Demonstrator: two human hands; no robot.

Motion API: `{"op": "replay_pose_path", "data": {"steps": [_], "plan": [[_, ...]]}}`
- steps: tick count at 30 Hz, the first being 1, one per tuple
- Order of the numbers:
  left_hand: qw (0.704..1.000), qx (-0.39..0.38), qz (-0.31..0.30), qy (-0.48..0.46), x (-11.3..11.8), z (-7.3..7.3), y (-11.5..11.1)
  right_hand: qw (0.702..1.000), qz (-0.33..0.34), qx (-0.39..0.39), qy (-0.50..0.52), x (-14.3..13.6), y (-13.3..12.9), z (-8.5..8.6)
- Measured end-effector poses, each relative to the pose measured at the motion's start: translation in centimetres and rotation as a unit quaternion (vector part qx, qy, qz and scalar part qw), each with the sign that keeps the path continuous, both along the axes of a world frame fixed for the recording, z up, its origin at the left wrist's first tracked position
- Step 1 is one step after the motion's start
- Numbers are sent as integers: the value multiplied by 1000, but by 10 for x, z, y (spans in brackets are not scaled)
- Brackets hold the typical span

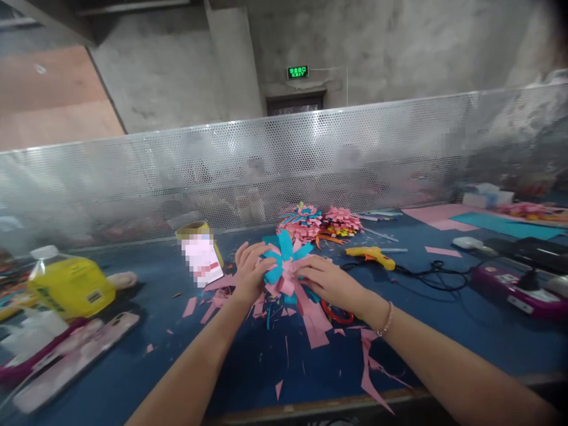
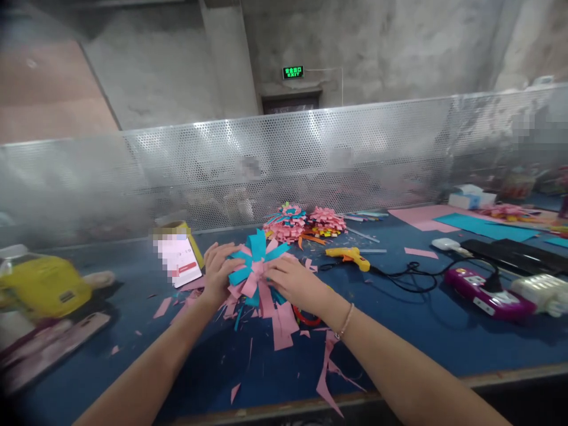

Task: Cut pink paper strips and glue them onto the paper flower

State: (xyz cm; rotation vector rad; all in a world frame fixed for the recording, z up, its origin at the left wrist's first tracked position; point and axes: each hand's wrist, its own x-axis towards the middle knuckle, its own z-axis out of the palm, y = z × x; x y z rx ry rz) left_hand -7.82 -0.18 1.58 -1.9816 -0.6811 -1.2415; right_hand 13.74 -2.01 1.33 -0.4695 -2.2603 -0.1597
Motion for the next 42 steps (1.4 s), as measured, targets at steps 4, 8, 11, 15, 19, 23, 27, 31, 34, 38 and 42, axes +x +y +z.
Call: {"op": "replay_pose_path", "data": {"steps": [4,8,11,15,19,23,27,31,34,38,42], "plan": [[999,-32,-8,3,4,-3,-1,999,-20,-3,-41,-5,2,-5],[997,-71,-20,3,6,-2,-2,993,-16,54,-102,-3,2,-4],[996,-77,-33,20,7,0,-4,984,-30,93,-146,-3,0,-2],[993,-107,-34,39,11,5,-8,975,-46,115,-185,-5,-1,-2],[987,-152,-46,29,18,7,-14,969,-45,136,-200,-4,-1,-5],[977,-202,-67,-6,21,5,-13,979,-53,122,-155,2,2,-7],[951,-281,-75,-110,19,5,-6,997,-50,42,-30,17,14,-1],[881,-351,-131,-290,14,10,3,984,-130,-12,123,38,29,6],[799,-370,-201,-429,10,17,5,965,-199,-96,144,51,35,8],[662,-445,-289,-530,5,26,4,952,-239,-179,72,54,37,5],[540,-566,-270,-561,-3,21,12,948,-228,-218,-28,47,39,-5]]}}
